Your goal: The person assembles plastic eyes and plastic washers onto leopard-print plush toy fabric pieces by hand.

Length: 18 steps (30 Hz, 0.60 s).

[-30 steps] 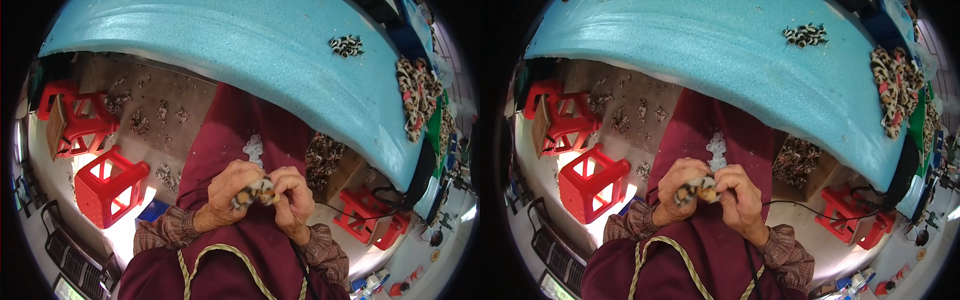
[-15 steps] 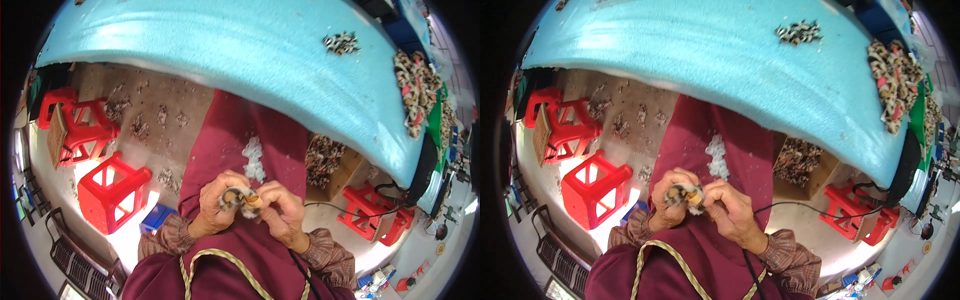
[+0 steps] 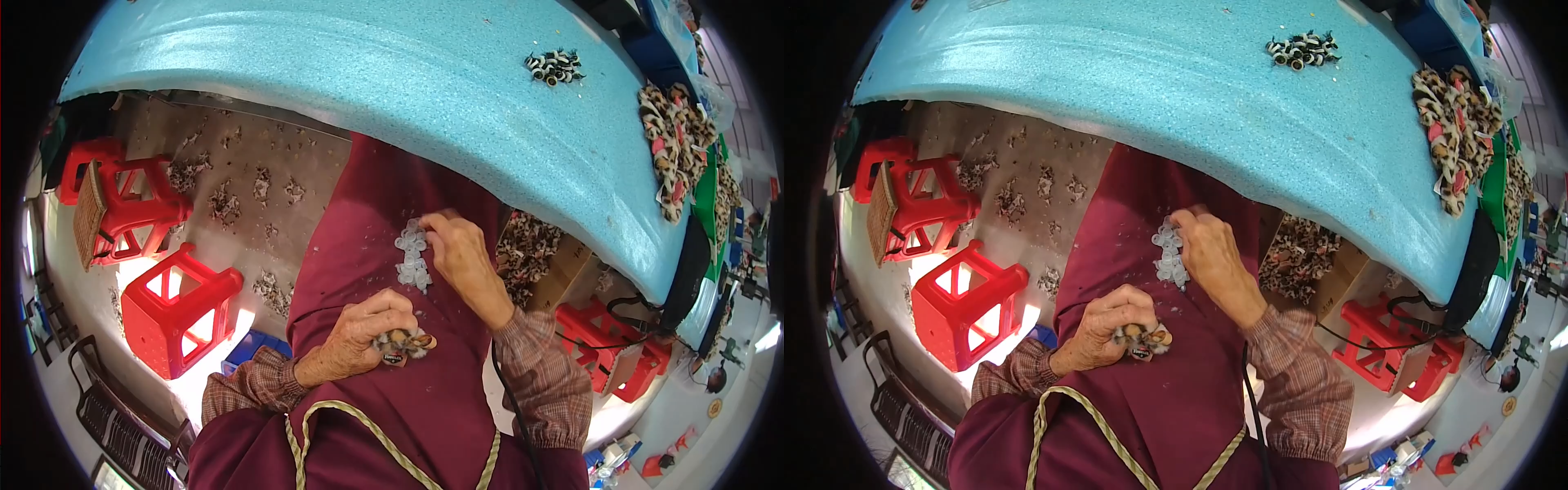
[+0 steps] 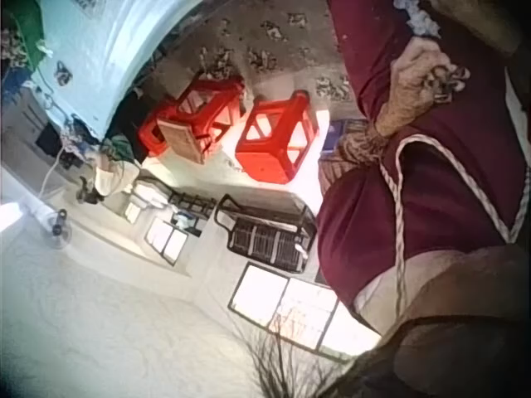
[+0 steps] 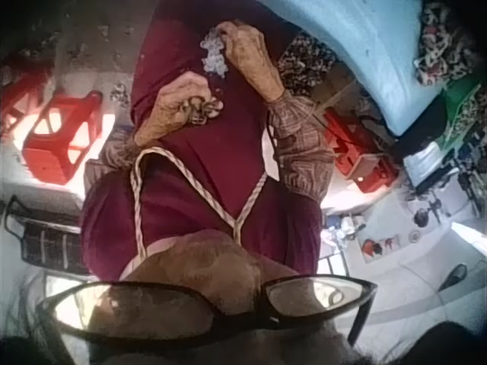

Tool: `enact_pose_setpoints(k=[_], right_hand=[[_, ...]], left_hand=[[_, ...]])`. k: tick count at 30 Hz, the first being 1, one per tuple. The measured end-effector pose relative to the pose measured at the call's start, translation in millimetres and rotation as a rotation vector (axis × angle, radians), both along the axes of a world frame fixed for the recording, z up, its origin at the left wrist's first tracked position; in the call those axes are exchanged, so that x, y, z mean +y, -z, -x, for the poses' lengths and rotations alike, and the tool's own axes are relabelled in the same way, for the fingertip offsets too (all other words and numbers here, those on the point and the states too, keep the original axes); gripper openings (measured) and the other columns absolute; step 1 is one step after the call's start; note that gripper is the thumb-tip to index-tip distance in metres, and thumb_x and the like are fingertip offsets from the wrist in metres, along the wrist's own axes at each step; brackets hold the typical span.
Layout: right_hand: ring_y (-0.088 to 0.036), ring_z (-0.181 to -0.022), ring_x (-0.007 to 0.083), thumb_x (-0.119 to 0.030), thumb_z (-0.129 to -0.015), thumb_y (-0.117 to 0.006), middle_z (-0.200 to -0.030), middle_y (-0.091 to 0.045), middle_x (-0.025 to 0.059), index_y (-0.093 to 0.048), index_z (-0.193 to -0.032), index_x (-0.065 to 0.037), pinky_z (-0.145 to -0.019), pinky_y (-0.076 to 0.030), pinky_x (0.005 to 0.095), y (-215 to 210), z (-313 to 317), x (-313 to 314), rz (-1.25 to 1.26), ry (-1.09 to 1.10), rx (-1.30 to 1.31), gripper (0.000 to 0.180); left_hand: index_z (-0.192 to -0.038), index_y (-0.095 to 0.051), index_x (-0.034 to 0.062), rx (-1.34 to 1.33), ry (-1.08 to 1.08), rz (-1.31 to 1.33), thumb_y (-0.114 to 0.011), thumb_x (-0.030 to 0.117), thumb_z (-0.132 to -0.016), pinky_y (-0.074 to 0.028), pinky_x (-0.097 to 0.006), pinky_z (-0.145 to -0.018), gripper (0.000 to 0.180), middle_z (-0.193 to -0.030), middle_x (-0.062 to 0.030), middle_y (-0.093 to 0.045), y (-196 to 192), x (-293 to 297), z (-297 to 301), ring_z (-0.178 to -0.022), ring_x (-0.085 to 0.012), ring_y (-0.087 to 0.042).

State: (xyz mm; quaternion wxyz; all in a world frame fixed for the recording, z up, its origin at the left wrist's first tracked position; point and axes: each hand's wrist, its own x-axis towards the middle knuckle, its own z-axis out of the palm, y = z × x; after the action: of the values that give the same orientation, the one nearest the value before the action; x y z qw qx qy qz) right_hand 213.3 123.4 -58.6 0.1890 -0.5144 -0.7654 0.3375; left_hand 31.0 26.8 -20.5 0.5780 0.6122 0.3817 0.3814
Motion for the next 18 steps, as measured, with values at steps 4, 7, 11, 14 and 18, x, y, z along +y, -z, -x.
enact_pose_setpoints(k=[4, 7, 11, 14, 18], right_hand=[[-0.061, -0.078, 0.0363, 0.0, -0.075, -0.055, -0.085, -0.061, 0.0172, -0.06, -0.09, -0.003, -0.067, -0.05, 0.0421, 21.5, 9.2, 10.3, -0.051, -0.13, -0.271, 0.016], [-0.061, -0.077, 0.0363, -0.002, -0.075, -0.054, -0.085, -0.061, 0.0159, -0.059, -0.091, -0.005, -0.069, -0.05, 0.0433, 33.3, 9.0, 14.0, -0.061, -0.158, -0.357, 0.017], [-0.062, -0.07, 0.0288, 0.001, -0.074, -0.057, -0.081, -0.062, 0.0132, -0.06, -0.09, -0.003, -0.064, -0.051, 0.0371, 33.5, 2.1, 19.4, -0.141, -0.038, -0.172, 0.017], [-0.06, -0.065, 0.0147, 0.003, -0.073, -0.061, -0.076, -0.062, 0.0073, -0.062, -0.092, -0.002, -0.061, -0.049, 0.0256, -5.9, -0.3, 12.9, 0.178, 0.1, 0.144, 0.02], [-0.057, -0.065, 0.0074, 0.004, -0.077, -0.062, -0.081, -0.064, 0.0034, -0.065, -0.089, 0.0, -0.059, -0.048, 0.0212, -64.2, 11.0, -17.8, 0.673, 0.205, 0.659, 0.013]], left_hand=[[-0.092, -0.062, 0.0036, -0.062, -0.104, -0.057, -0.066, -0.004, -0.069, -0.046, -0.025, -0.066, 0.024, -0.091, -0.0067, -0.053, -1.7, -1.1, 5.0, -0.076, -0.0167, -0.055], [-0.092, -0.064, 0.0033, -0.103, -0.179, -0.12, -0.066, 0.0, -0.073, -0.047, -0.026, -0.068, 0.019, -0.095, -0.0085, -0.051, -0.5, -3.1, 10.6, -0.08, -0.0174, -0.055], [-0.095, -0.065, 0.0039, -0.184, -0.267, -0.2, -0.067, 0.008, -0.078, -0.046, -0.029, -0.071, 0.018, -0.099, -0.0106, -0.047, 4.8, -5.4, 12.4, -0.085, -0.0199, -0.054], [-0.095, -0.066, 0.0044, -0.168, -0.322, -0.252, -0.068, 0.01, -0.078, -0.046, -0.028, -0.071, 0.017, -0.099, -0.0099, -0.047, 4.6, -9.1, 13.2, -0.086, -0.0197, -0.053], [-0.095, -0.067, 0.0055, -0.132, -0.253, -0.244, -0.069, 0.016, -0.079, -0.046, -0.029, -0.072, 0.02, -0.1, -0.0096, -0.047, 4.1, -9.7, 12.8, -0.087, -0.0195, -0.053]])
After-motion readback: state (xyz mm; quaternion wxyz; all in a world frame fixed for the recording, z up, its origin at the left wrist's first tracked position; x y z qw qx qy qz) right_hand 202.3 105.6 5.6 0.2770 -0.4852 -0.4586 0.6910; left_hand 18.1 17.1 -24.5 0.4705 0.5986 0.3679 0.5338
